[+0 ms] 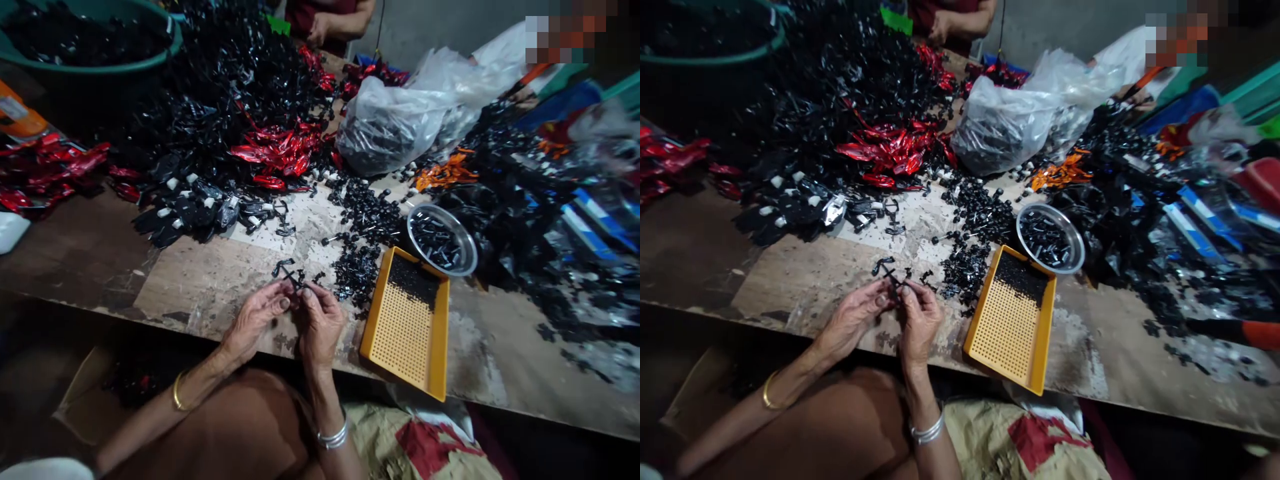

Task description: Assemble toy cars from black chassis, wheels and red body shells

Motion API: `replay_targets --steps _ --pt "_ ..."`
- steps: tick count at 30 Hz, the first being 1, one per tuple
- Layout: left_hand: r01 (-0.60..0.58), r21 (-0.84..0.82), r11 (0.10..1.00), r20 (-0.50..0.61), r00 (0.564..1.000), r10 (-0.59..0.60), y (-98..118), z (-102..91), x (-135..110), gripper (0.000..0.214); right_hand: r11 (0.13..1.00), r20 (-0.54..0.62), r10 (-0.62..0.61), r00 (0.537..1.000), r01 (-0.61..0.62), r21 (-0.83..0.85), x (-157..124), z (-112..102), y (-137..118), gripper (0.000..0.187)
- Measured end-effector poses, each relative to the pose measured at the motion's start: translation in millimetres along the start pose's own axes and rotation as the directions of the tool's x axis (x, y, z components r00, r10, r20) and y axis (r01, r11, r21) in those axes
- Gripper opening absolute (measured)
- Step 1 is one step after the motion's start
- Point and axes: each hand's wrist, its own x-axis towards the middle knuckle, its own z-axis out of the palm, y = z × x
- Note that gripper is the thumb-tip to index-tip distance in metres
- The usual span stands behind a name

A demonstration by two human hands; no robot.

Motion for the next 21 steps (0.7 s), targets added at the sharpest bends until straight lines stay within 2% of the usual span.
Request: replay_targets --steps 3,6,9,11,12,15,17,19,21 --pt "-0.019 -0.115 0.993 -0.005 1.0 0.018 -4.1 10.9 -4.2 0.037 0.943 0.071 -0.253 0.965 0.263 -0.203 -10.8 7.2 6.7 0.012" --pt "-0.087 -0.154 0.984 -0.01 0.996 0.086 2.6 13.5 -1.3 0.029 0.781 0.253 -0.433 0.865 0.5 -0.373 -21.2 9.0 8.4 0.015" --pt "-0.136 -0.134 0.982 -0.054 0.99 0.13 15.9 2.8 6.5 0.03 0.583 0.495 -0.435 0.752 0.654 -0.482 -18.4 0.0 -6.0 0.023" --pt "-0.149 -0.069 0.986 -0.078 0.987 0.144 25.3 -8.7 11.4 0.033 0.415 0.6 -0.388 0.699 0.714 -0.563 -2.2 -9.9 -25.1 0.023" --pt "-0.142 -0.024 0.99 -0.073 0.988 0.14 29.5 -14.5 13.1 0.035 0.316 0.611 -0.374 0.698 0.715 -0.623 10.8 -14.4 -36.0 0.024" --pt "-0.056 0.127 0.99 0.03 0.998 0.053 37.5 -26.8 15.4 0.041 0.018 0.537 -0.364 0.761 0.583 -0.813 62.0 -19.7 -63.5 0.033" --pt "0.012 0.228 0.973 0.112 0.993 -0.039 39.6 -30.1 14.8 0.044 -0.161 0.517 -0.304 0.8 0.492 -0.856 95.4 -14.7 -71.9 0.039" --pt "0.057 0.319 0.946 0.164 0.98 -0.115 40.9 -31.3 13.8 0.046 -0.277 0.513 -0.251 0.821 0.447 -0.851 119.3 -6.2 -71.7 0.042" --pt "0.077 0.383 0.921 0.191 0.968 -0.16 43.5 -32.7 12.9 0.046 -0.341 0.535 -0.221 0.815 0.45 -0.825 132.0 0.6 -66.2 0.038"
